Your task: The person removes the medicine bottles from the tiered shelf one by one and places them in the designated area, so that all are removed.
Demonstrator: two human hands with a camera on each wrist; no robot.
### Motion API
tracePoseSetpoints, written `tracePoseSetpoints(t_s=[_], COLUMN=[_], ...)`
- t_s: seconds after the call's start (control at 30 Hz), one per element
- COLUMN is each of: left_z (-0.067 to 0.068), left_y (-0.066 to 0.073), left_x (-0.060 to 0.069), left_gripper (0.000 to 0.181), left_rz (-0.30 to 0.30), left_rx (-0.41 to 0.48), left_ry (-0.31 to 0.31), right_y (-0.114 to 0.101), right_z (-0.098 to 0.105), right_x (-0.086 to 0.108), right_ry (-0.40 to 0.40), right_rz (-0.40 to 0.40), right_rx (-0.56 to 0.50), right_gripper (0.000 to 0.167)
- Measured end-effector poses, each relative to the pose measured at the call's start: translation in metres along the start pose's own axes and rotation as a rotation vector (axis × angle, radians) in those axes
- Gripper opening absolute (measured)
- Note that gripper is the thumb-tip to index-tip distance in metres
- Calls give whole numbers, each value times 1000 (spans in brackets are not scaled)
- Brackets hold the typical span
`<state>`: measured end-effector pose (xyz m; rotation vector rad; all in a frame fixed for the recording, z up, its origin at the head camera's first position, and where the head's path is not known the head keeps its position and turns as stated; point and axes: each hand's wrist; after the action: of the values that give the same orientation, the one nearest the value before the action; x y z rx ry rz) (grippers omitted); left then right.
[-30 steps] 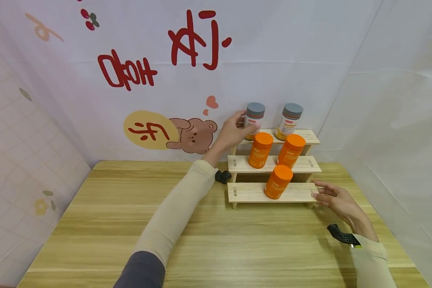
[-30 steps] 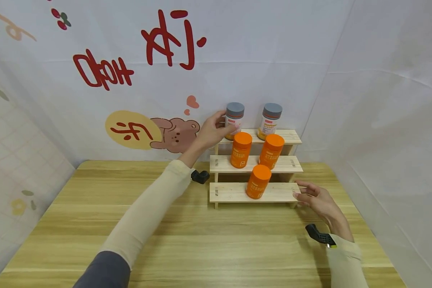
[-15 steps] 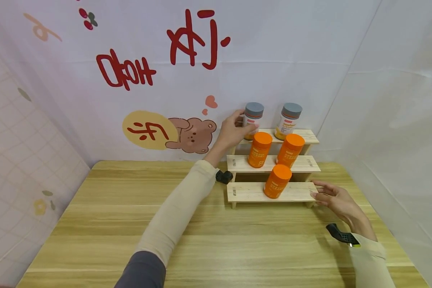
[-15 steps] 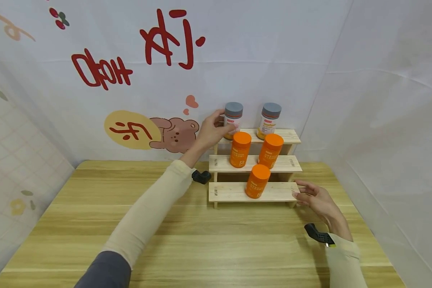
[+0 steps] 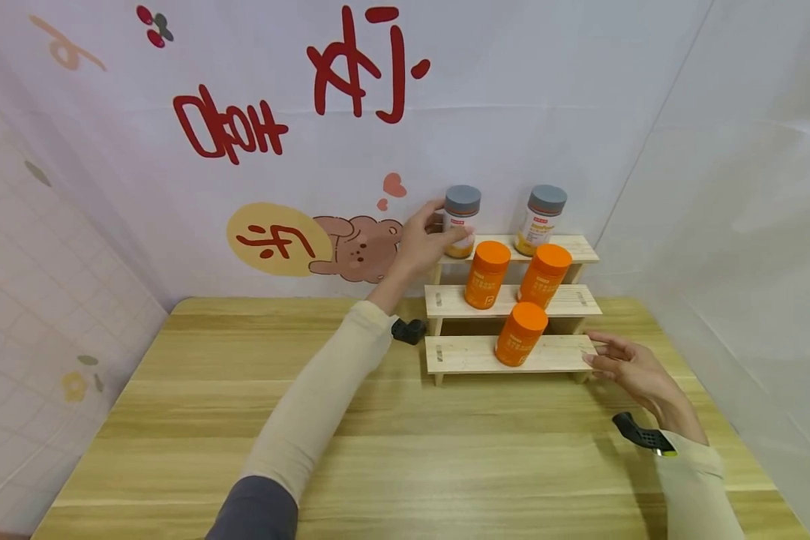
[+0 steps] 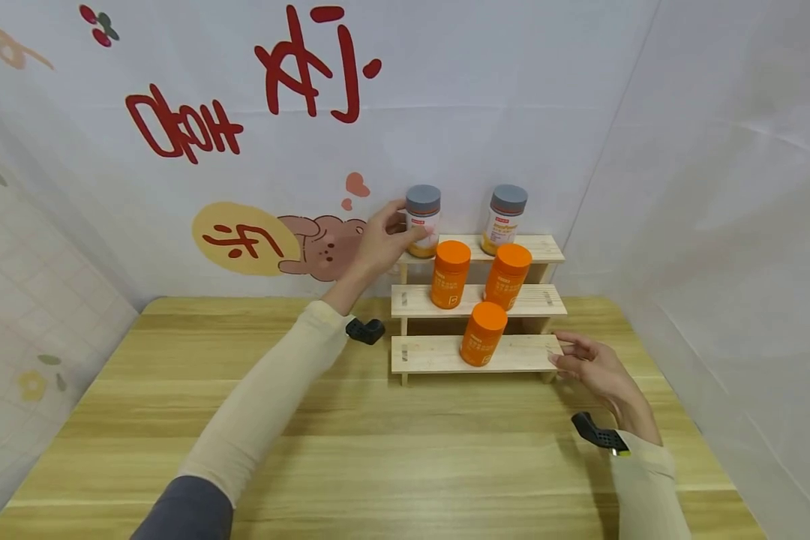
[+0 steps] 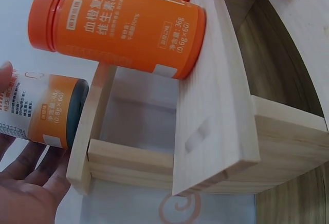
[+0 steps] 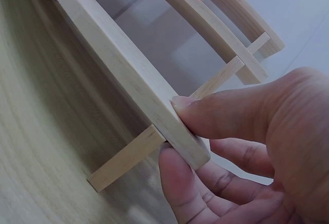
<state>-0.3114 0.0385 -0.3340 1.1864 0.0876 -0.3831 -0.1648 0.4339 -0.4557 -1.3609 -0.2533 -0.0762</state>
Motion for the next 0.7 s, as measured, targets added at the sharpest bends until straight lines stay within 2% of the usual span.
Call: tracePoseSetpoints(t_s=[0.13, 0.53, 0.7], left_z=[5, 22, 30], left_y=[-1, -2, -2], left_x=[1, 14, 17], left_gripper=[59, 55, 55], left_rz=[-3, -14, -26], left_rx=[34, 51, 61], left_ry=[5, 27, 55], right_y=[-1, 2, -1], right_z=[0, -2, -1], right_x=[0, 1, -2], right_ry=[5, 11, 6], right_rz=[7, 1, 5], right_rx=[-9, -25, -28], right_gripper=[75, 74, 74])
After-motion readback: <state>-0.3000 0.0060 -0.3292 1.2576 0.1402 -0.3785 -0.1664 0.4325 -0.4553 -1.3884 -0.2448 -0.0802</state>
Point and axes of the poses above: each hand's wrist, its own x-axis away from the middle knuckle, its own z-axis out of the back of the hand, y = z × x, and after that the axes turned 13 degrees about -x, right-handed
